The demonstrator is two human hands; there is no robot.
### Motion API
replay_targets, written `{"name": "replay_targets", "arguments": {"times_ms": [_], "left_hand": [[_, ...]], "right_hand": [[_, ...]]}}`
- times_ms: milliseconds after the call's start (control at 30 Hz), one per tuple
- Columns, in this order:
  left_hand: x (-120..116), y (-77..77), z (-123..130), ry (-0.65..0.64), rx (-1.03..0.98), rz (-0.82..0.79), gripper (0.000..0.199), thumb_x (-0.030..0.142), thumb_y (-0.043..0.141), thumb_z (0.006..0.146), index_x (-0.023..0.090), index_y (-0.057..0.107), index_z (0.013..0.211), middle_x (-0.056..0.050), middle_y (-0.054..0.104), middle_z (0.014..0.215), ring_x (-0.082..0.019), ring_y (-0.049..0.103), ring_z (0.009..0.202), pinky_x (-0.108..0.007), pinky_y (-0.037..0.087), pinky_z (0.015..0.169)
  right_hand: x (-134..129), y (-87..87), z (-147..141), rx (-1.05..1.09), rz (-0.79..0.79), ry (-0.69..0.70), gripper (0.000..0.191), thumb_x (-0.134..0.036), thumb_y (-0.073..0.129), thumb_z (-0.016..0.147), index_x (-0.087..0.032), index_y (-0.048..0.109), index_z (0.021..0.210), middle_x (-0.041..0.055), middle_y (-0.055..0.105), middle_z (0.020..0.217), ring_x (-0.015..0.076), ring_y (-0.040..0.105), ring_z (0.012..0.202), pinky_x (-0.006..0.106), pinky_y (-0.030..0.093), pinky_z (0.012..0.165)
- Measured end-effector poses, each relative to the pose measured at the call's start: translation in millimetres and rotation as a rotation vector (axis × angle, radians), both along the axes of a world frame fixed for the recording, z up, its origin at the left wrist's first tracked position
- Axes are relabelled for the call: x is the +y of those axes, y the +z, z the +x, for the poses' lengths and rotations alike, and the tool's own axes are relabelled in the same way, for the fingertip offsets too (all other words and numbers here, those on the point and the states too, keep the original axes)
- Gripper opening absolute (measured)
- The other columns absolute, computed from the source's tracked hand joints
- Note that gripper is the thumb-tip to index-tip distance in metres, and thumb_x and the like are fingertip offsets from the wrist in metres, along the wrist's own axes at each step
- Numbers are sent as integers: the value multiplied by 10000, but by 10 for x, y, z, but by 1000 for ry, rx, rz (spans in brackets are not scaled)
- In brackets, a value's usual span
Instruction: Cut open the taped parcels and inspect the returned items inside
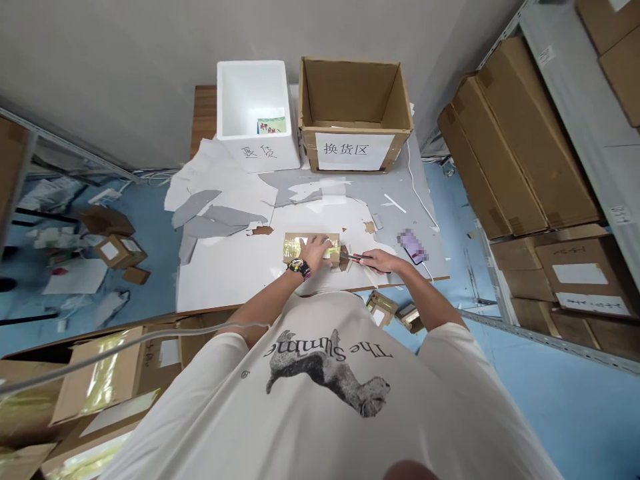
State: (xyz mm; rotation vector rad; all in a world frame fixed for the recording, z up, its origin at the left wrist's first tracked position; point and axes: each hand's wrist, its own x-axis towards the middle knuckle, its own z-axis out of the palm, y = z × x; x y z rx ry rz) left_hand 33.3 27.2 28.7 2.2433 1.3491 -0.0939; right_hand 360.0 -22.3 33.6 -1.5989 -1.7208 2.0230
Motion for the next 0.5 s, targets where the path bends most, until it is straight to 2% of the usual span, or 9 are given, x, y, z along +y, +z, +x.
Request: {"name": "replay_targets", "arguments": {"times_ms": [133, 200, 267, 300, 367, 433, 500], "left_hand": [[3, 33, -67, 37, -94, 17, 808, 378, 984, 874, 330, 660, 1613, -149, 622, 1732, -459, 543, 1587, -781, 288, 1384], [-32, 66, -99, 72, -202, 31, 794, 416, 929, 929, 299, 628, 1655, -156, 641, 1714, -432, 575, 1579, -692, 325, 1407], [-96, 96, -105, 148, -360, 24, 697, 459, 835, 1007, 273, 635, 1647, -152, 674, 1675, -394, 607, 1565, -600, 411, 1387], [-137, 106, -98, 202, -455, -3, 668, 480, 792, 1036, 264, 632, 1647, -149, 686, 1660, -375, 631, 1546, -565, 463, 1359], [-216, 111, -77, 315, -654, -133, 669, 523, 734, 1065, 251, 605, 1663, -146, 703, 1638, -341, 694, 1477, -518, 564, 1275], [-267, 89, -89, 438, -814, -318, 674, 563, 715, 1064, 237, 602, 1643, -147, 759, 1547, -311, 763, 1356, -475, 651, 1151], [-270, 39, -185, 605, -905, -447, 610, 580, 712, 1056, 215, 653, 1541, -144, 829, 1356, -287, 816, 1179, -430, 707, 985]], "right_hand": [[-287, -21, -86, -107, 86, -394, 474, -694, 591, 1089, -234, 675, 1166, -60, 583, 672, 151, 548, 514, 235, 479, 518], [-333, -59, -279, -189, 125, -602, 546, -672, 497, 1117, -223, 657, 1385, -27, 655, 762, 171, 611, 582, 252, 566, 586], [-330, -81, -570, -241, 211, -723, 667, -634, 432, 1133, -222, 540, 1646, 51, 779, 990, 205, 717, 731, 299, 654, 706], [-319, -79, -745, -246, 279, -733, 722, -609, 422, 1139, -225, 453, 1750, 98, 815, 1162, 230, 770, 853, 331, 684, 787], [-300, -46, -1125, -214, 450, -678, 778, -544, 436, 1157, -223, 337, 1858, 160, 778, 1475, 279, 801, 1155, 391, 690, 992], [-303, 10, -1478, -98, 593, -529, 740, -471, 471, 1173, -214, 384, 1861, 170, 714, 1626, 301, 735, 1404, 420, 625, 1174], [-323, 63, -1719, 14, 679, -331, 633, -423, 512, 1182, -252, 541, 1791, 136, 699, 1668, 297, 666, 1526, 436, 546, 1289]]}}
